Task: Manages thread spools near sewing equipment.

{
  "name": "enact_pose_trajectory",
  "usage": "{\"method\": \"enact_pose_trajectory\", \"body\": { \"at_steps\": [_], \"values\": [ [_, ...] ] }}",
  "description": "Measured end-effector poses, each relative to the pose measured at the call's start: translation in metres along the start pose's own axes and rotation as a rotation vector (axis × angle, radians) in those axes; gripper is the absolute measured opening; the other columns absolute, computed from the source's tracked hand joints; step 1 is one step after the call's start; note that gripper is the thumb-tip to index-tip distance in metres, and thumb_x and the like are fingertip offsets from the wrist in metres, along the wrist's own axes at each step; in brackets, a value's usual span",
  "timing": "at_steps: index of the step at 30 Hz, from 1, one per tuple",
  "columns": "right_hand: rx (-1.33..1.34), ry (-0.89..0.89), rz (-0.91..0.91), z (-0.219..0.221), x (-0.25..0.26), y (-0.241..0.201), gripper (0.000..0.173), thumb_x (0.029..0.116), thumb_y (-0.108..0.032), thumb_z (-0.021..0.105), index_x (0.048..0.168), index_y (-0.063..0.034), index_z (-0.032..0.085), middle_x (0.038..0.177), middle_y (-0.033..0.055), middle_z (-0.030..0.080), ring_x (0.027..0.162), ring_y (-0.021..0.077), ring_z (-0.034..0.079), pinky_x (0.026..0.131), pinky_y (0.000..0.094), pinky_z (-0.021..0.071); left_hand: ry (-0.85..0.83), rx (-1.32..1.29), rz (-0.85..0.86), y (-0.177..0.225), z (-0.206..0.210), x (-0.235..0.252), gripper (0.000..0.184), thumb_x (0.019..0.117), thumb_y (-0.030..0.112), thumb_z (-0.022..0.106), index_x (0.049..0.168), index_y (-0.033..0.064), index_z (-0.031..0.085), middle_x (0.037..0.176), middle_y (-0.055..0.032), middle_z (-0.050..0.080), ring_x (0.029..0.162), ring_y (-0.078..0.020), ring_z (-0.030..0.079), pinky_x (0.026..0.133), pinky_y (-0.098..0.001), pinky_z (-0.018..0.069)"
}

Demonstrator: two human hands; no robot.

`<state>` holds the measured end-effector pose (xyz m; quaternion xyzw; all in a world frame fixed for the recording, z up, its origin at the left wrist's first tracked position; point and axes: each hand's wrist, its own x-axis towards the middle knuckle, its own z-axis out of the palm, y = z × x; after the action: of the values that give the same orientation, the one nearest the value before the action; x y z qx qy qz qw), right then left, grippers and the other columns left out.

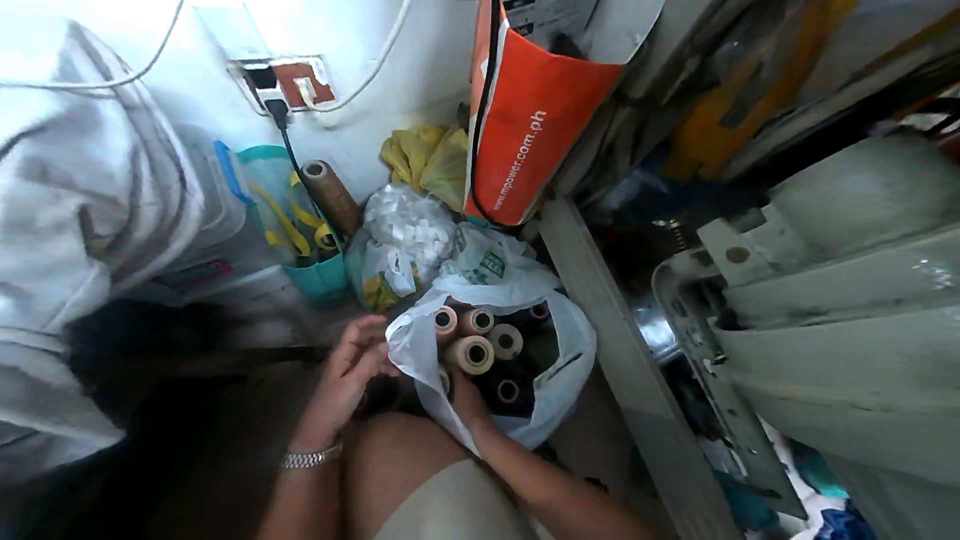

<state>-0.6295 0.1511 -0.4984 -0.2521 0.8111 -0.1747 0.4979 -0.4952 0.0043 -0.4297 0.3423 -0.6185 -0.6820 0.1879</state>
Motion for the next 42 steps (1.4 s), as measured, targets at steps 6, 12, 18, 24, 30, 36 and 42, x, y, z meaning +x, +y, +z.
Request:
{"method": "enact_pose_trajectory", "body": {
  "at_steps": [6,12,18,24,30,36,42],
  "values": [
    [0.072,-0.028,-0.089,-0.026,-0.027,0.007,0.041,0.0991,-0.02,0.066,0.133,0.0033,0.062,0.132,0.0235,0.065,0.126,0.0322,0.061,0.111,0.0451,0.0458,0.141,0.773,-0.359,-0.029,-0.033,-0.007,0.063,0.0857,0.018,0.084,0.14,0.0029,0.057,0.145,-0.0323,0.047,0.134,-0.0535,0.044,0.108,-0.0688,0.0383],
    [-0.012,-0.05,-0.132,-0.046,-0.051,0.005,0.045,0.1014,-0.024,0.064,0.139,0.0005,0.058,0.136,0.02,0.062,0.129,0.0289,0.06,0.113,0.0426,0.0443,0.038,0.762,-0.56,-0.073,-0.031,-0.015,0.076,0.0838,0.032,0.086,0.146,0.0055,0.052,0.144,-0.0289,0.052,0.13,-0.0449,0.053,0.108,-0.0599,0.0436],
    [-0.346,-0.07,-0.099,-0.041,-0.103,0.019,0.038,0.1082,-0.023,0.044,0.13,-0.0004,0.065,0.121,0.0213,0.069,0.119,0.0357,0.064,0.108,0.0531,0.044,0.174,0.666,-0.561,-0.075,-0.023,-0.018,0.066,0.0873,0.012,0.079,0.145,0.0014,0.048,0.14,-0.0318,0.051,0.125,-0.0452,0.056,0.102,-0.0601,0.0474],
    [-0.311,-0.136,-0.263,-0.028,-0.123,0.046,0.031,0.1045,-0.009,0.044,0.121,0.0005,0.068,0.118,0.0216,0.07,0.117,0.0366,0.065,0.105,0.0539,0.0467,0.333,0.649,-0.466,-0.042,-0.033,-0.019,0.059,0.0875,0.011,0.078,0.141,0.0016,0.054,0.124,-0.0292,0.061,0.109,-0.0434,0.063,0.091,-0.062,0.0512],
    [-0.435,-0.058,-0.211,-0.044,-0.12,0.039,0.052,0.1069,-0.044,0.047,0.142,-0.0072,0.059,0.136,0.0192,0.063,0.134,0.0386,0.053,0.117,0.0656,0.026,0.355,0.624,-0.228,0.087,-0.038,-0.016,0.053,0.0959,0.015,0.069,0.144,0.0126,0.048,0.105,-0.0227,0.063,0.08,-0.0354,0.066,0.07,-0.0588,0.0568],
    [-0.631,-0.187,-0.081,-0.075,-0.114,0.055,0.058,0.0948,-0.024,0.071,0.148,-0.0086,0.054,0.146,0.023,0.053,0.145,0.0484,0.035,0.116,0.0778,0.0096,0.063,0.389,0.135,0.124,-0.014,-0.03,0.059,0.0835,0.033,0.068,0.14,0.0238,0.053,0.11,0.003,0.069,0.085,-0.0087,0.071,0.066,-0.0294,0.063],
    [-0.596,-0.067,-0.265,-0.086,-0.135,0.062,0.02,0.0955,0.0,0.061,0.11,-0.0011,0.075,0.139,0.0211,0.06,0.139,0.0471,0.045,0.114,0.0772,0.0192,-0.261,0.471,0.192,0.098,0.043,-0.028,0.063,0.0737,0.029,0.077,0.135,0.0245,0.061,0.106,0.0076,0.066,0.077,-0.0028,0.062,0.062,-0.0231,0.0555]
  ]
}}
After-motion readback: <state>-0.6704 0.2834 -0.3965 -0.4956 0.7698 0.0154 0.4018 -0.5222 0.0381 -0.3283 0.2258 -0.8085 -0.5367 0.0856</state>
